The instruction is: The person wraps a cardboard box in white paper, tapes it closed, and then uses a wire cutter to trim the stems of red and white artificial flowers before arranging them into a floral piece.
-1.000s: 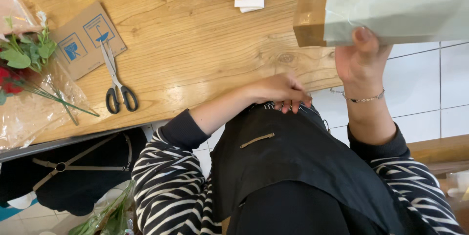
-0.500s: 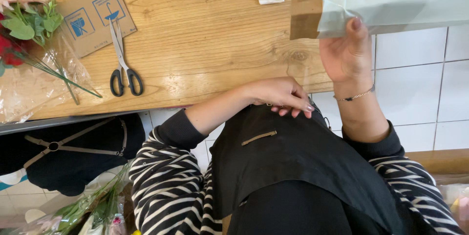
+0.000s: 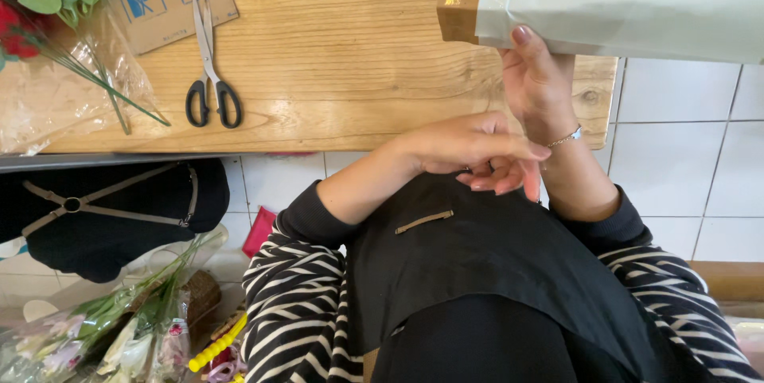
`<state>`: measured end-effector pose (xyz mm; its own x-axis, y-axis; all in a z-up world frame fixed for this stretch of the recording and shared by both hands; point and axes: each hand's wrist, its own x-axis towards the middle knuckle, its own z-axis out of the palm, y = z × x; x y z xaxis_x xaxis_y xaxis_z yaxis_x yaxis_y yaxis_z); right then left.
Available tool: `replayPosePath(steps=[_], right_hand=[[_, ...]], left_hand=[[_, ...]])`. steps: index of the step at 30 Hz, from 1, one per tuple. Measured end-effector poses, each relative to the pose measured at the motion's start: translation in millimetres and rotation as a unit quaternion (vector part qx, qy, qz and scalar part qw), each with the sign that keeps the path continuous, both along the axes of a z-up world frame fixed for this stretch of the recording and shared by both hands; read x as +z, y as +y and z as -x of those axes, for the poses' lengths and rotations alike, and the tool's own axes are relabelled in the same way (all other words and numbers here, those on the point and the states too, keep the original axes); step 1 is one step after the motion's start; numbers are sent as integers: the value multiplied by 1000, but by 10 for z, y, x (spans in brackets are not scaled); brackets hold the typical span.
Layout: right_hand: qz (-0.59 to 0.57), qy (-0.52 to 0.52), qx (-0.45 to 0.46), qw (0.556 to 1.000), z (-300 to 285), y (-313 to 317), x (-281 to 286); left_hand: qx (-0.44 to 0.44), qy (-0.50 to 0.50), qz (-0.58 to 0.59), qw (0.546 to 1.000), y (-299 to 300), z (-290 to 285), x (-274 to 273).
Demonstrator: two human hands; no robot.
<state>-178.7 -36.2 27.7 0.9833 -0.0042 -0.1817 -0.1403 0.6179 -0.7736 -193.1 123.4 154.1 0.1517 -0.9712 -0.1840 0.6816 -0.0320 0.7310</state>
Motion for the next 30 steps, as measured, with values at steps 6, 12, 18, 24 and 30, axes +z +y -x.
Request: replayPosePath(steps=[6, 12, 18, 24, 30], right_hand=[[57, -24, -44, 997, 249, 47, -213], [2, 33, 23, 999, 542, -25, -431], [3, 25, 52, 998, 726, -176, -330], [7, 3, 135, 991, 832, -220, -351], [44, -26, 171, 984, 783, -176, -35]], left_hand=[[143, 58, 203, 967, 359, -261, -57], [266, 2, 259, 928, 1013, -406, 184], [402, -352, -247, 808, 970, -270, 39], [238, -158, -358, 889, 657, -280, -58], [315, -102, -244, 912, 549, -271, -374]])
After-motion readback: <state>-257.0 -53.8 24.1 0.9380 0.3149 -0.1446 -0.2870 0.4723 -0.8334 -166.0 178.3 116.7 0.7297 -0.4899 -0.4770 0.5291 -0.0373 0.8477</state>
